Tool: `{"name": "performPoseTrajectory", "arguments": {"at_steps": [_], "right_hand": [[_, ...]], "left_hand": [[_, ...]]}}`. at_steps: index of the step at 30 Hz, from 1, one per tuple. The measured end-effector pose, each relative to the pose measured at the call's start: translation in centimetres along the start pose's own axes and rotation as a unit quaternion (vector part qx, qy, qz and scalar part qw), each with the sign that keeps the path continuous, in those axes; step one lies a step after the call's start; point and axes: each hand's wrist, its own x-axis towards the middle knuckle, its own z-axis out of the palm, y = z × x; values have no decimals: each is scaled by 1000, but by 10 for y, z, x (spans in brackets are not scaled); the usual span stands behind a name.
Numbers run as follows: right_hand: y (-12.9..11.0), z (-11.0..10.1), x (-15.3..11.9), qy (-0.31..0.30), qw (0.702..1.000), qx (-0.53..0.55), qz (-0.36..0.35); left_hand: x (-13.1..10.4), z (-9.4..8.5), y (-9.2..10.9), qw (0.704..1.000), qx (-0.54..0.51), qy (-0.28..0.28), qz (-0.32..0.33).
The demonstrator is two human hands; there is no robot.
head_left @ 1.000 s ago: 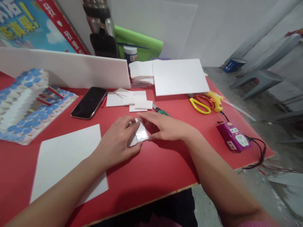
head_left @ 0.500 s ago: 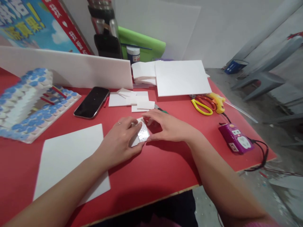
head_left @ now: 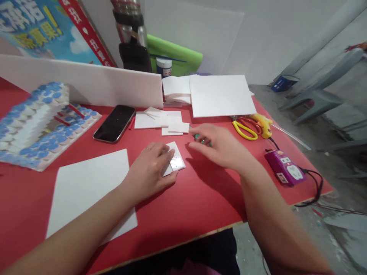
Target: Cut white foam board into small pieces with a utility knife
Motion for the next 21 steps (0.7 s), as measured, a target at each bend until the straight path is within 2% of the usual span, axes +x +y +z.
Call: {"name": "performPoseTrajectory", "arguments": {"at_steps": [2, 6, 12, 17, 21], "right_hand": [[0, -10, -6, 57, 991, -96, 72], [10, -14, -14, 7, 957, -248, 153], [25, 3, -18, -15, 949, -269, 163], [20, 9, -18, -37, 944, -284, 167], [12, 15, -14, -55, 928, -329, 167]], "left_hand": [[0, 0, 0, 1000, 4, 0, 5], [0, -3, -1, 1000, 12, -19, 17], [2, 3, -1, 999, 30, 25, 30], [2, 10, -2, 997, 53, 34, 41], [2, 12, -2, 995, 65, 45, 52]]}}
